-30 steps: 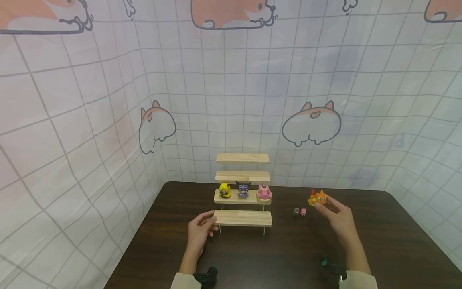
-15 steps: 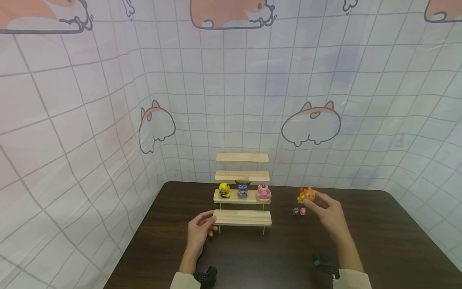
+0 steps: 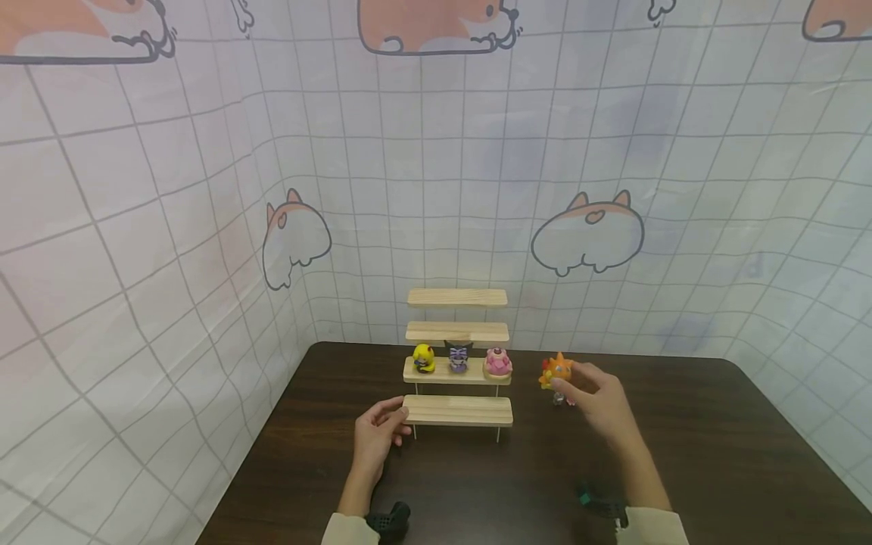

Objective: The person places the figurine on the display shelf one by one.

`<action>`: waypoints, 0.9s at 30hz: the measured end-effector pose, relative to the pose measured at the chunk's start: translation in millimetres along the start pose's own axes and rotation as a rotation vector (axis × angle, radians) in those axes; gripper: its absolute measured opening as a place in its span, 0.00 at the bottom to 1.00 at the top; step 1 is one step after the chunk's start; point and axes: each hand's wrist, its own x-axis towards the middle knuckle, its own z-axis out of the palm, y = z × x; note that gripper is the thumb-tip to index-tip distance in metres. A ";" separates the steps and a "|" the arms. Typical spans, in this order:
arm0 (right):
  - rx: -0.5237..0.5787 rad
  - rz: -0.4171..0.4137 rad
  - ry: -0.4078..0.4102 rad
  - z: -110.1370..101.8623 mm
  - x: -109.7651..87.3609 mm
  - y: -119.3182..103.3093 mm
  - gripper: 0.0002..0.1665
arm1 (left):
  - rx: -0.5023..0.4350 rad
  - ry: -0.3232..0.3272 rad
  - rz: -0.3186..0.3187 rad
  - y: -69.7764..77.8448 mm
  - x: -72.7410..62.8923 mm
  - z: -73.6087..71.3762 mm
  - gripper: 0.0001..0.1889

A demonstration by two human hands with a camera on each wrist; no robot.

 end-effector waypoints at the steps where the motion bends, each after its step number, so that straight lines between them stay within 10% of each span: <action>1: -0.001 0.002 -0.004 1.5 0.1 -1.2 0.32 | 0.000 0.000 0.000 -0.1 0.0 0.0 0.18; 27: 0.059 -0.063 -0.030 44.9 -4.7 -25.4 0.28 | -0.004 -0.009 0.003 -0.6 0.1 -0.8 0.18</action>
